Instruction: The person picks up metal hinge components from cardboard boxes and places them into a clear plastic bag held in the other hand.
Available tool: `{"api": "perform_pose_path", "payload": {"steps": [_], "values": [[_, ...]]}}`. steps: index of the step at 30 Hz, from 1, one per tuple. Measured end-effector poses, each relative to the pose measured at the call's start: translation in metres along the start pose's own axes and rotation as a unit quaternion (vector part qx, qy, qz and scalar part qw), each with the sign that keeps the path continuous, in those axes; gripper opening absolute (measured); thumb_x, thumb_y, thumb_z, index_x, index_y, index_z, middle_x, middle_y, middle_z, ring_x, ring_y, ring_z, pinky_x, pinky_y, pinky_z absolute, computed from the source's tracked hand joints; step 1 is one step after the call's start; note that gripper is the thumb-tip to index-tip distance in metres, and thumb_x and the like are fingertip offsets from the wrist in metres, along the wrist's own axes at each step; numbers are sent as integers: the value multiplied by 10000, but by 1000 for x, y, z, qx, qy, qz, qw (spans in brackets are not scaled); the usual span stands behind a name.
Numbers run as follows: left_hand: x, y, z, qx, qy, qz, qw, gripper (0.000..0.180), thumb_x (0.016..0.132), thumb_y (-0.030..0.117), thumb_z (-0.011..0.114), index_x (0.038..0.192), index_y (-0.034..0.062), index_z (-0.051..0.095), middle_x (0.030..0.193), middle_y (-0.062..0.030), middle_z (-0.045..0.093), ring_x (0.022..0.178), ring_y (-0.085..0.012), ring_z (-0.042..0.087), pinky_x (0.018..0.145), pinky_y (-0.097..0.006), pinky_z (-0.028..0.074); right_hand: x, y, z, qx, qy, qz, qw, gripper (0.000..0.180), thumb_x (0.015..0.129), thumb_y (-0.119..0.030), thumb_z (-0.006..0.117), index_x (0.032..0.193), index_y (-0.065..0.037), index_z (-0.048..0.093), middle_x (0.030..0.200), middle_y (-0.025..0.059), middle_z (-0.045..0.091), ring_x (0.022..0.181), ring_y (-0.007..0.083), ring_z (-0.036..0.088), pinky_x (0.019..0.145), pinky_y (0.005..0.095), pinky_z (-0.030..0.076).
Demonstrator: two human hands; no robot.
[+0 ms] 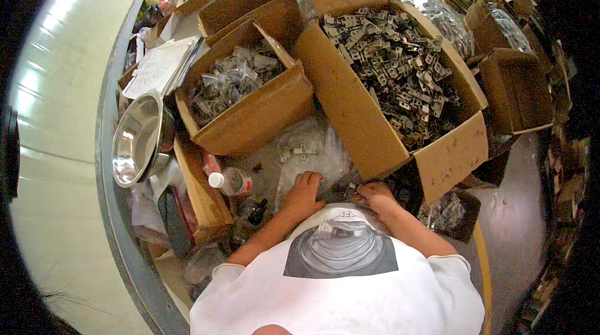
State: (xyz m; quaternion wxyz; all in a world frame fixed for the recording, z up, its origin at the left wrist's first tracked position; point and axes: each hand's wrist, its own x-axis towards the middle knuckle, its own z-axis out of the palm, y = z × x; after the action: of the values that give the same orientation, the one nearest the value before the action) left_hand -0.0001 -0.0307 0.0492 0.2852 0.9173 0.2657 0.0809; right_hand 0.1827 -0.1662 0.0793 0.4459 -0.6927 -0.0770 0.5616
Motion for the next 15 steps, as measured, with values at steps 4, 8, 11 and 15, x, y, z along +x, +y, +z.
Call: {"api": "perform_pose_path", "payload": {"steps": [4,8,11,15], "values": [[13,-6,22,-18,-7,-67,998,383,715,36,615,1070,39,469,1002,-209,565,908,-385,559,758,-458,470,-4,1,0,63,15,-20,998,193,841,-174,607,794,12,629,775,98,625,675,175,558,667,290,444],[20,-11,27,-104,83,-78,988,254,760,33,588,1003,26,512,894,-196,608,824,-382,599,725,-454,480,12,17,-4,115,-35,-12,993,184,843,-170,615,864,12,616,775,87,616,719,175,570,693,296,460],[22,-9,20,-145,117,-71,980,204,782,35,588,977,15,532,891,-190,613,820,-378,606,726,-439,483,28,28,-8,110,-75,-55,990,194,855,-184,608,848,9,620,775,84,615,747,172,576,704,296,463],[23,-6,19,-149,121,-45,980,210,784,24,593,983,8,529,896,-198,605,842,-376,601,735,-422,478,46,33,-1,-89,-73,-134,984,249,877,-237,584,827,0,640,789,67,625,758,170,576,715,304,457]]}}
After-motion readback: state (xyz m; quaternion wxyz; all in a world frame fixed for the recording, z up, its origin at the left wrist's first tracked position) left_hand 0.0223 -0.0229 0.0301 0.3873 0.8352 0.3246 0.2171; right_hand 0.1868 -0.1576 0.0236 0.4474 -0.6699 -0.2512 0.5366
